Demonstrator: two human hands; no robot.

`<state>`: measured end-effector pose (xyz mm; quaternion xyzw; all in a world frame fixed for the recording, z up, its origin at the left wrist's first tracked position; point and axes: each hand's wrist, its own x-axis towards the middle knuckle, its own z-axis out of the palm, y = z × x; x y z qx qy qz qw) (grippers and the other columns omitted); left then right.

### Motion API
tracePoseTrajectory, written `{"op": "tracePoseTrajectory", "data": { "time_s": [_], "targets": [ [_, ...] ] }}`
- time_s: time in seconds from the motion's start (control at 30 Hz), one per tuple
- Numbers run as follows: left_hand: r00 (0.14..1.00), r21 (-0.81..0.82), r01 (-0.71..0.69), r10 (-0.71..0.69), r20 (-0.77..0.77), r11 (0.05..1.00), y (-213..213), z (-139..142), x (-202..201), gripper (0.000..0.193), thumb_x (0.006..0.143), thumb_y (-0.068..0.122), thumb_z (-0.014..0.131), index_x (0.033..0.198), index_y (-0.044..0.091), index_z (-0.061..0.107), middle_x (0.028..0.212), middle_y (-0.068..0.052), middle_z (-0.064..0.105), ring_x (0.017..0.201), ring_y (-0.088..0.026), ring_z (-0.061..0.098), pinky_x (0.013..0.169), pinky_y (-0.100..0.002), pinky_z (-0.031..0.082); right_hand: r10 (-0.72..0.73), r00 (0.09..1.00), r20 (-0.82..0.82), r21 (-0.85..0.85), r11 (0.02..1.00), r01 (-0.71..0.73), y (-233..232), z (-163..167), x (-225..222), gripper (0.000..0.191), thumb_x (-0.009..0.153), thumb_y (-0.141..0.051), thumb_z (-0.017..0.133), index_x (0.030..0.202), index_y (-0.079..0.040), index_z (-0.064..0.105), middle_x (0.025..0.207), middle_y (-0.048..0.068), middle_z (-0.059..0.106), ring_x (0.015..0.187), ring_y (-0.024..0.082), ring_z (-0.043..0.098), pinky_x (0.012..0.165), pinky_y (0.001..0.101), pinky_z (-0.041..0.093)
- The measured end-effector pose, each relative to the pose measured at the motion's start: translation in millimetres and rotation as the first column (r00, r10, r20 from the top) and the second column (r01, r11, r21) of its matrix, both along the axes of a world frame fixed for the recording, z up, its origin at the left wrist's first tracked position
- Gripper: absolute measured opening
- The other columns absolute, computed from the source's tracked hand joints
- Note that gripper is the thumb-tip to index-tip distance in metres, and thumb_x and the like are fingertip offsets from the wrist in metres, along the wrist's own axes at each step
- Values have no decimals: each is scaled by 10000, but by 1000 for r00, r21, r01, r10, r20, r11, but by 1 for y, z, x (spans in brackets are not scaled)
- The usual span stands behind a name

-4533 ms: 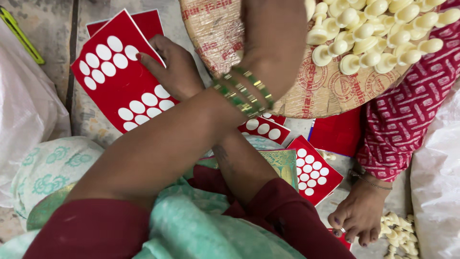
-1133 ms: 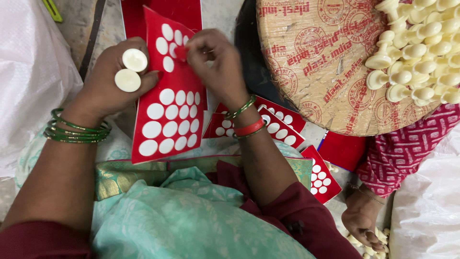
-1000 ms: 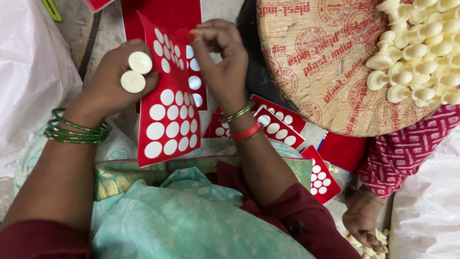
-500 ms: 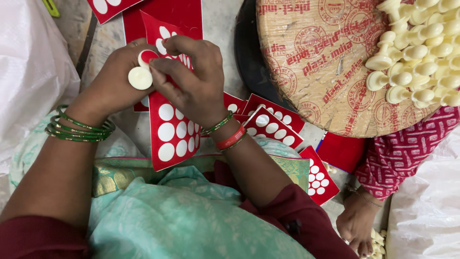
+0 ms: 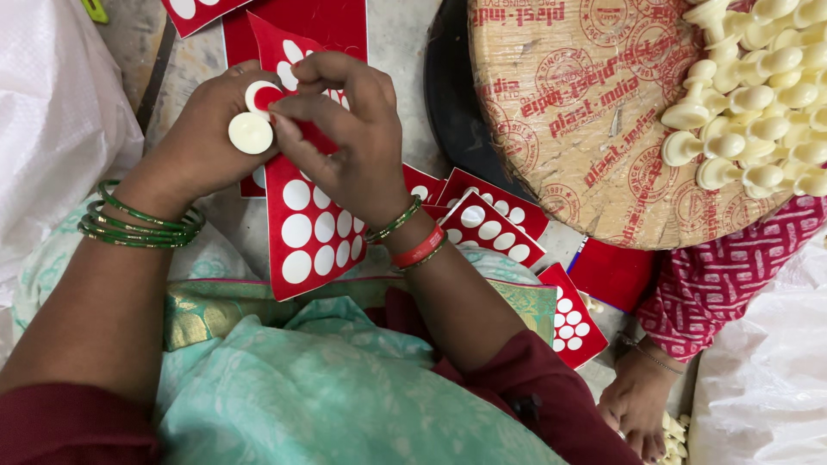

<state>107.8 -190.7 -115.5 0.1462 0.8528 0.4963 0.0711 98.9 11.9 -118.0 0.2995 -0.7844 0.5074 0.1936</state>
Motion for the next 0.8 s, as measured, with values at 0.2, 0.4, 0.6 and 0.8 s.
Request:
{"op": "tracePoseTrajectory", "data": {
  "time_s": [0.2,0.4,0.6,0.8],
  "targets": [
    [999,-84,8,-12,-43,996,2,-3,-1,200,903,84,722,1084,31,657,973,-116,655,947,-285,630,843,-395,515,-86,991,98,-92,991,95,1,-1,0,237,906,-138,859,1095,-198,729,1229,-32,573,1054,124,618,988,274,482],
    [999,-37,19,-20,-33,999,2,0,-2,200,903,102,734,1058,23,635,1013,-102,668,990,-268,641,883,-388,519,-52,995,-87,18,998,53,-1,1,-2,251,878,-151,882,1064,-201,722,1232,-45,582,1044,102,613,1000,332,406],
    [1000,-12,5,-5,4,1000,-1,-2,-1,213,896,108,730,1070,27,638,1056,-102,669,1004,-264,659,881,-378,528,2,1000,-27,47,999,-1,2,0,-2,235,895,-167,863,1084,-203,727,1239,-38,578,1060,109,621,1033,331,381],
    [1000,-163,4,-3,6,987,-1,2,-3,221,885,114,756,1036,8,632,963,-154,624,927,-321,619,838,-401,504,551,777,305,-359,822,-442,12,-7,-17,171,1048,-102,734,1216,-132,747,1220,4,577,1105,71,633,967,254,548]
  ]
}}
